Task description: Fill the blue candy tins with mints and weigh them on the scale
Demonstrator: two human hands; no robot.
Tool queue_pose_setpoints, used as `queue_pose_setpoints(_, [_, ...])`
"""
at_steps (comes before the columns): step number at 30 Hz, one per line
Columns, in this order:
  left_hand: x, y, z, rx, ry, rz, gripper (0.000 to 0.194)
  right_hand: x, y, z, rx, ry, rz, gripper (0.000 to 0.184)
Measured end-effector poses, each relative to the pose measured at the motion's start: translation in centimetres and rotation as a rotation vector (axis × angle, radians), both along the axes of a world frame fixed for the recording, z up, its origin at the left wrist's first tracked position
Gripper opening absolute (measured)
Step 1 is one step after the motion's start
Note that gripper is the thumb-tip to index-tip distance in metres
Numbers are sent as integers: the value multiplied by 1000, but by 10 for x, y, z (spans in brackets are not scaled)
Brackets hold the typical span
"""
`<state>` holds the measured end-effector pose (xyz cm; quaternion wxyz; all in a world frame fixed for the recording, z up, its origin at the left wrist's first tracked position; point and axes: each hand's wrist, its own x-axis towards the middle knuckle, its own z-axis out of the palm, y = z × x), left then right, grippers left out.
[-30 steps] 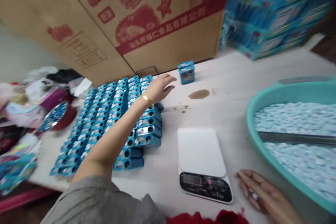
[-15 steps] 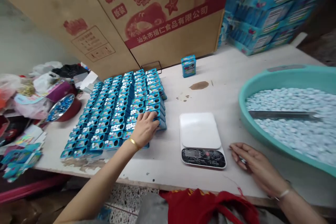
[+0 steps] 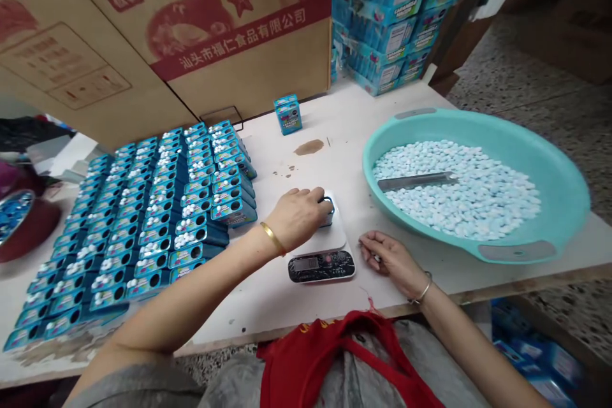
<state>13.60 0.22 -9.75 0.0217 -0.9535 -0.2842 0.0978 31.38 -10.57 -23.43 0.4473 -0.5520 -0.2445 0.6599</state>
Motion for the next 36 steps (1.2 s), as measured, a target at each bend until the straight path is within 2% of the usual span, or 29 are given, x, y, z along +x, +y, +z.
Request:
queue_pose_setpoints(2, [-10, 3, 5, -39, -135, 5, 22, 2, 0, 1, -9, 8, -5, 36])
queue_pose_setpoints(4, [-27, 5, 10, -78, -353, 54, 32, 3, 0, 3, -17, 18, -5, 35])
queue_pose_setpoints(7, [-58, 6, 7, -154, -663, 254, 29, 5, 0, 5, -34, 30, -4, 33])
queue_pose_setpoints(11, [-93, -2, -23, -322, -895, 531, 26, 7, 0, 7, -70, 28, -12, 32])
queue_pose_setpoints(15, [-105, -15, -56, -487, -1012, 643, 31, 7, 0, 8, -96, 23, -14, 32])
queue_pose_setpoints(19, [-102, -22, -69, -517, -1002, 609, 33, 6, 0, 9, -86, 7, -19, 33])
queue_pose_setpoints(23, [-93, -22, -70, -505, -994, 499, 34, 5, 0, 9, -77, 13, -30, 34])
queue_pose_setpoints(26, [-82, -20, -73, -465, -987, 419, 45, 1, 1, 16, -91, 13, -55, 38])
queue_pose_setpoints(29, [-67, -19, -83, -453, -992, 392, 64, -10, 1, 34, -84, 73, -56, 39])
queue_pose_setpoints(30, [-62, -19, -86, -463, -999, 397, 65, -15, 2, 43, -69, 115, -55, 37])
queue_pose_setpoints(33, [-49, -16, -90, -490, -1010, 428, 43, -28, 6, 72, -8, 271, -127, 32])
queue_pose_setpoints(35, [-39, -6, -81, -429, -1007, 414, 28, -32, 13, 90, 36, 369, -266, 31])
queue_pose_setpoints(36, [-33, 0, -71, -365, -1003, 380, 26, -33, 18, 97, 62, 418, -352, 30])
